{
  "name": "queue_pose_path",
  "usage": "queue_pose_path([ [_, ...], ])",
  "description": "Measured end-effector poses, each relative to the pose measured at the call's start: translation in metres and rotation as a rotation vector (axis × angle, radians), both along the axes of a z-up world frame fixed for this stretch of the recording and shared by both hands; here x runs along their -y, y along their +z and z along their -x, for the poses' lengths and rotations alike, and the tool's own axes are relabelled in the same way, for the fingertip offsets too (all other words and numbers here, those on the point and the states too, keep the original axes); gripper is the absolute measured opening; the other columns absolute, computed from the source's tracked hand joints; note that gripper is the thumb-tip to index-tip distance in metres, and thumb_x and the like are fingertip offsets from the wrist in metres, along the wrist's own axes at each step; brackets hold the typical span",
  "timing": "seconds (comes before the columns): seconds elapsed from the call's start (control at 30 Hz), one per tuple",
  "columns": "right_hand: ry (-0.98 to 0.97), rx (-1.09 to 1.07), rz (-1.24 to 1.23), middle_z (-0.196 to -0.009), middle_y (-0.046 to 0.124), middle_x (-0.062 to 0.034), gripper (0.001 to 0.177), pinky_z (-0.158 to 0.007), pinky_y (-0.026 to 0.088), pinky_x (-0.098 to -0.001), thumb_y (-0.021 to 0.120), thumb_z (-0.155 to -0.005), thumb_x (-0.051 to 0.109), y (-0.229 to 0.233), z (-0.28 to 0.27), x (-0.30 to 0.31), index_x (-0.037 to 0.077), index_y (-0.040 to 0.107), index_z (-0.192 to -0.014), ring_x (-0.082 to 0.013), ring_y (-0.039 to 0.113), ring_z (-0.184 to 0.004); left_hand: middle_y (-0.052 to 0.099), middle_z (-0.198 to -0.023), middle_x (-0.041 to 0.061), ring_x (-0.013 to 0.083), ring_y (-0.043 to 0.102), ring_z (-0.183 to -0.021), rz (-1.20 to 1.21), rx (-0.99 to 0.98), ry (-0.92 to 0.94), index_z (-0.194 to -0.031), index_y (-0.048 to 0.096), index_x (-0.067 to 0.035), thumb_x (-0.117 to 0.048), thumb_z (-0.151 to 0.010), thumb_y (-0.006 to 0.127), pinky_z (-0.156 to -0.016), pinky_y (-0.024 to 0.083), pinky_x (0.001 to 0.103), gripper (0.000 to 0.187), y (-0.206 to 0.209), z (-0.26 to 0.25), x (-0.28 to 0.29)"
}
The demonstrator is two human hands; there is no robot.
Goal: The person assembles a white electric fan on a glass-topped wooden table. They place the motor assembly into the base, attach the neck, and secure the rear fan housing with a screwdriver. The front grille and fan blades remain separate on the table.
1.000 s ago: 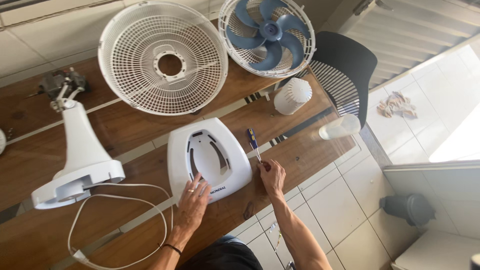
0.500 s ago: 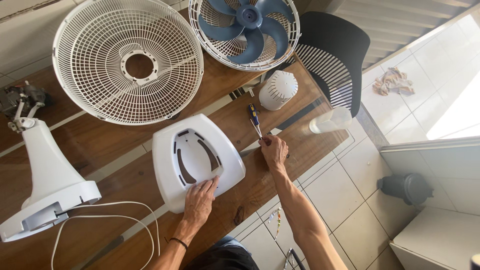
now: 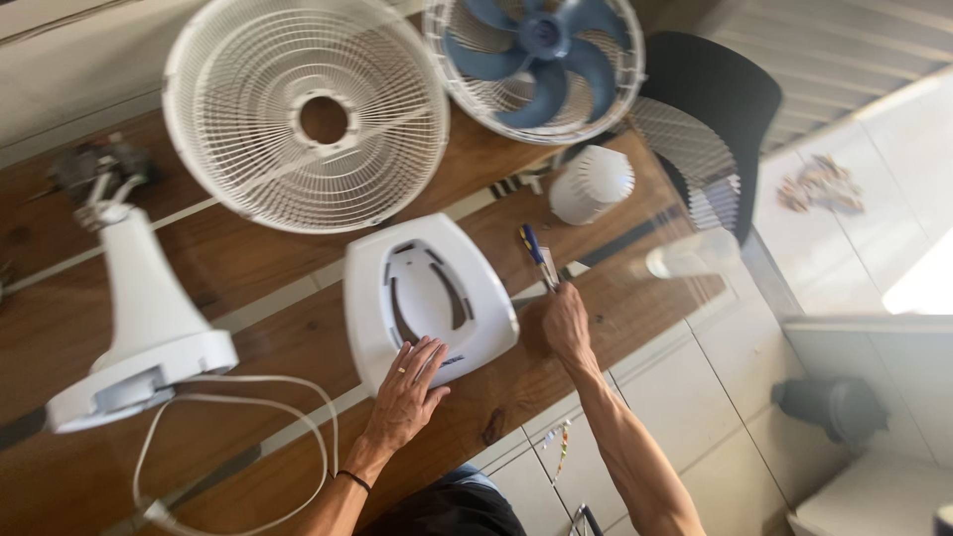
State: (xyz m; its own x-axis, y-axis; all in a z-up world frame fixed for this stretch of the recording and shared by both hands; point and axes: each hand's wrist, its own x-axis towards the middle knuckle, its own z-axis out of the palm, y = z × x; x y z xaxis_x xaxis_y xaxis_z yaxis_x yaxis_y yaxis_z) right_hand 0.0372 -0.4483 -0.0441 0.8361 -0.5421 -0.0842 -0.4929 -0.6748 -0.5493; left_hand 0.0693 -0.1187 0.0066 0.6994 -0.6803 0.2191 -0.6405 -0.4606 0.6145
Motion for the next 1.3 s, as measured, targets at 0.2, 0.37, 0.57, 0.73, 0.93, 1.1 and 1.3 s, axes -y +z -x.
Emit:
queue_pose_path([
  [0.2, 0.136, 0.132, -0.308, -0.097, 0.068, -0.0273, 0.024, -0.076, 0.054, -0.048, 0.054, -0.09, 0.009, 0.065, 0.039, -0.141, 0.001, 0.059, -0.113, -0.0426, 0.069, -0.09, 0.076, -0.11, 0.004, 0.0139, 0.073, -0.085, 0.401, -0.759, 0.519, -0.125, 0.07, -0.008, -0.029, -0.102, 0.061, -0.073, 0.06, 0.03, 0.032, 0.006, -0.004, -0.05],
  [0.37, 0.45, 0.099, -0.512, -0.09, 0.067, -0.0204, 0.016, -0.072, 0.053, -0.0436, 0.056, -0.1, 0.013, 0.078, 0.027, -0.261, 0.001, 0.06, -0.11, -0.0336, 0.066, -0.079, 0.067, -0.081, 0.007, 0.0117, 0.056, -0.066, 0.558, -0.836, 0.789, -0.114, 0.073, -0.001, -0.024, -0.101, 0.065, -0.057, 0.05, 0.03, 0.028, -0.02, -0.009, -0.074],
  [0.57, 0.387, -0.062, -0.728, -0.086, 0.065, -0.0149, 0.021, -0.062, 0.055, -0.0397, 0.058, -0.098, 0.014, 0.078, -0.002, -0.298, 0.002, 0.07, -0.11, -0.0293, 0.067, -0.068, 0.071, -0.078, 0.004, 0.0133, 0.068, -0.067, 0.595, -0.753, 0.783, -0.108, 0.07, -0.002, -0.028, -0.102, 0.056, -0.062, 0.055, 0.031, 0.03, -0.05, -0.017, -0.128],
  [0.73, 0.415, 0.032, -0.433, -0.087, 0.068, -0.0178, 0.023, -0.068, 0.055, -0.0437, 0.066, -0.091, 0.016, 0.064, -0.036, -0.327, 0.002, 0.074, -0.109, -0.0339, 0.069, -0.074, 0.071, -0.08, 0.018, 0.0344, 0.069, -0.073, 0.359, -0.493, 0.943, -0.097, 0.07, 0.001, -0.023, -0.102, 0.058, -0.066, 0.051, 0.046, 0.027, -0.058, -0.037, -0.15],
  [0.93, 0.44, -0.106, -0.188, -0.101, 0.068, -0.0196, 0.022, -0.079, 0.053, -0.0546, 0.066, -0.09, 0.02, 0.052, -0.061, -0.351, 0.006, 0.075, -0.105, -0.0441, 0.067, -0.088, 0.068, -0.078, 0.024, 0.045, 0.067, -0.076, 0.114, -0.495, 0.923, -0.089, 0.07, 0.002, -0.024, -0.1, 0.061, -0.067, 0.05, 0.052, 0.029, -0.073, -0.066, -0.149],
  [1.1, 0.377, -0.077, -0.209, -0.107, 0.067, -0.0192, 0.024, -0.081, 0.052, -0.0554, 0.066, -0.089, 0.014, 0.035, -0.075, -0.357, 0.004, 0.066, -0.111, -0.0451, 0.066, -0.094, 0.07, -0.078, 0.024, 0.0424, 0.071, -0.077, 0.196, -0.657, 0.911, -0.091, 0.075, 0.002, -0.021, -0.095, 0.067, -0.069, 0.053, 0.049, 0.025, -0.088, -0.067, -0.139],
  [1.3, 0.429, -0.14, -0.148, -0.113, 0.064, -0.0219, 0.031, -0.083, 0.051, -0.057, 0.066, -0.086, 0.006, 0.02, -0.085, -0.351, 0.004, 0.061, -0.117, -0.048, 0.064, -0.099, 0.075, -0.086, 0.019, 0.0343, 0.078, -0.081, 0.388, -0.752, 0.906, -0.101, 0.073, 0.003, -0.006, -0.086, 0.07, -0.073, 0.06, 0.042, 0.018, -0.07, -0.059, -0.128],
])
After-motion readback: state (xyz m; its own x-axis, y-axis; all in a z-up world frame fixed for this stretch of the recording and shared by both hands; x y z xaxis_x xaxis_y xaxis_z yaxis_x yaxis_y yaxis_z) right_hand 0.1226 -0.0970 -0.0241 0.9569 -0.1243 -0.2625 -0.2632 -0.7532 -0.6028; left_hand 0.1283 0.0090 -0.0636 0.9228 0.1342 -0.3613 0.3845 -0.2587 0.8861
